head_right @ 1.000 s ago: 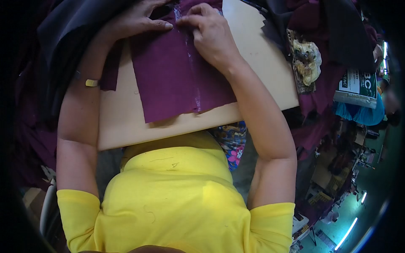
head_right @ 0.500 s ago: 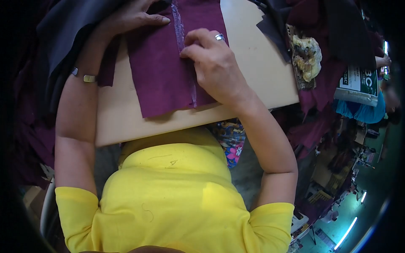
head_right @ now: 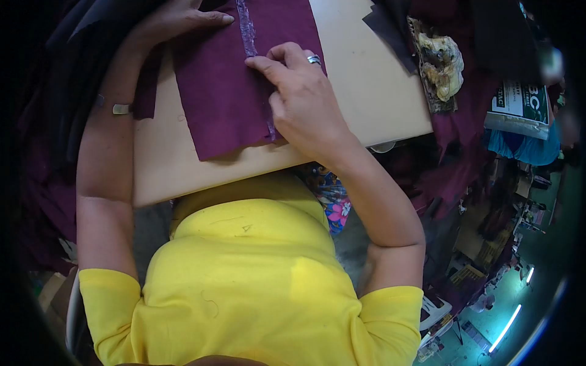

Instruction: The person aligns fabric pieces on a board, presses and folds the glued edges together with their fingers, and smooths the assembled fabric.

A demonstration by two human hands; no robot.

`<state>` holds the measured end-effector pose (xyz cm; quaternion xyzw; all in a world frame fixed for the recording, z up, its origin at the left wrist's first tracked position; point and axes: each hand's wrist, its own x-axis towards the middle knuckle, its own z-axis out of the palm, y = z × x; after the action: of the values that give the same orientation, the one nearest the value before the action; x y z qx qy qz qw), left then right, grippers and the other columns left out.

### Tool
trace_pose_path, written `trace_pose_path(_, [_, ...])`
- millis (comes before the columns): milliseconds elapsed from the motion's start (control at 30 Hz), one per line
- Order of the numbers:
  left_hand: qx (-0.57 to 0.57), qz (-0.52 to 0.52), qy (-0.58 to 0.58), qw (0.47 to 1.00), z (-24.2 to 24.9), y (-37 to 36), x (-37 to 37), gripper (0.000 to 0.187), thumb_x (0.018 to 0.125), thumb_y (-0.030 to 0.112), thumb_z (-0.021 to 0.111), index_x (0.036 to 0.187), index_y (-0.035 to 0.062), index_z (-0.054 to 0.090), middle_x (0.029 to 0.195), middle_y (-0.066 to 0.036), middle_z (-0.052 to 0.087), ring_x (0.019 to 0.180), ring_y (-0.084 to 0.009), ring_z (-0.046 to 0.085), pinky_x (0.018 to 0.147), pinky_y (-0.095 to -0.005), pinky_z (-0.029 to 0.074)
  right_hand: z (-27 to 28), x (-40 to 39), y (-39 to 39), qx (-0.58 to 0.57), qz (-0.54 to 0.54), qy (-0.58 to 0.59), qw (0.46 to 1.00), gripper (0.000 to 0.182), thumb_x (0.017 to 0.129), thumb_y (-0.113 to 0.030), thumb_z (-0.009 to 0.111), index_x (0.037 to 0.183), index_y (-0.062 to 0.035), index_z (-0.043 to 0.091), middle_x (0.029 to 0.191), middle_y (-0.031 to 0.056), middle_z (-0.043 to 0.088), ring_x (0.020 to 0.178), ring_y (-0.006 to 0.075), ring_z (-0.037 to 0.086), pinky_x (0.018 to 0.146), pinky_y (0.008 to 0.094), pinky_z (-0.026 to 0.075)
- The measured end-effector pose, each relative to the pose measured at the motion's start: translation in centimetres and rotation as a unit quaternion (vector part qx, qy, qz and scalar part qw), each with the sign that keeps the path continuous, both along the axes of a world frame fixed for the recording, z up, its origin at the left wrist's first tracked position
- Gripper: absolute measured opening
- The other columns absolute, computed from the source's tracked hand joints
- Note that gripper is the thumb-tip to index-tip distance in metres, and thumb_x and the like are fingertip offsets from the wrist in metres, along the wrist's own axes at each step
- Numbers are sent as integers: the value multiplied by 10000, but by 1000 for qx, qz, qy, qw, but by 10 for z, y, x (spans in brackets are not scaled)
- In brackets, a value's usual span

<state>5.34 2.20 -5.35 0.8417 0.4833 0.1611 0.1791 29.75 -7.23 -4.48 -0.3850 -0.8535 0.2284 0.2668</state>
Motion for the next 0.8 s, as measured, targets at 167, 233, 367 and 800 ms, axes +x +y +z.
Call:
trace_pose_path(167, [-24, 6, -21, 999, 3, -2, 0, 792, 785, 439, 647, 1383, 27, 333, 1480, -153, 228, 1386, -294, 140, 1129, -379, 94, -1, 5, -17, 67, 13, -52, 996, 398, 688, 88, 524, 1065, -5, 611, 956, 124, 512, 862, 287, 517, 742, 362, 440])
trace_pose_path(233, [-20, 14, -13, 1000, 5, -3, 1, 791, 785, 442, 643, 1384, 28, 333, 1480, -150, 229, 1386, -293, 140, 1130, -382, 95, 1, 11, -33, 68, 21, -60, 996, 388, 692, 85, 532, 1066, 11, 607, 930, 122, 507, 819, 284, 504, 711, 360, 433])
trace_pose_path(367, [-34, 23, -11, 999, 8, -5, 3, 794, 781, 448, 643, 1382, 30, 338, 1478, -151, 233, 1386, -291, 138, 1131, -388, 98, -4, 22, -57, 111, 44, -83, 989, 390, 677, 75, 538, 1065, 79, 584, 940, 157, 507, 790, 289, 484, 687, 358, 430])
trace_pose_path(800, [-36, 23, 19, 999, 21, -9, 9, 780, 767, 409, 666, 1373, 28, 357, 1473, -139, 255, 1381, -286, 166, 1127, -389, 111, 13, 126, -63, -247, -94, 344, 901, 291, 718, 138, 431, 904, 20, 621, 930, 95, 574, 834, 138, 542, 757, 260, 432])
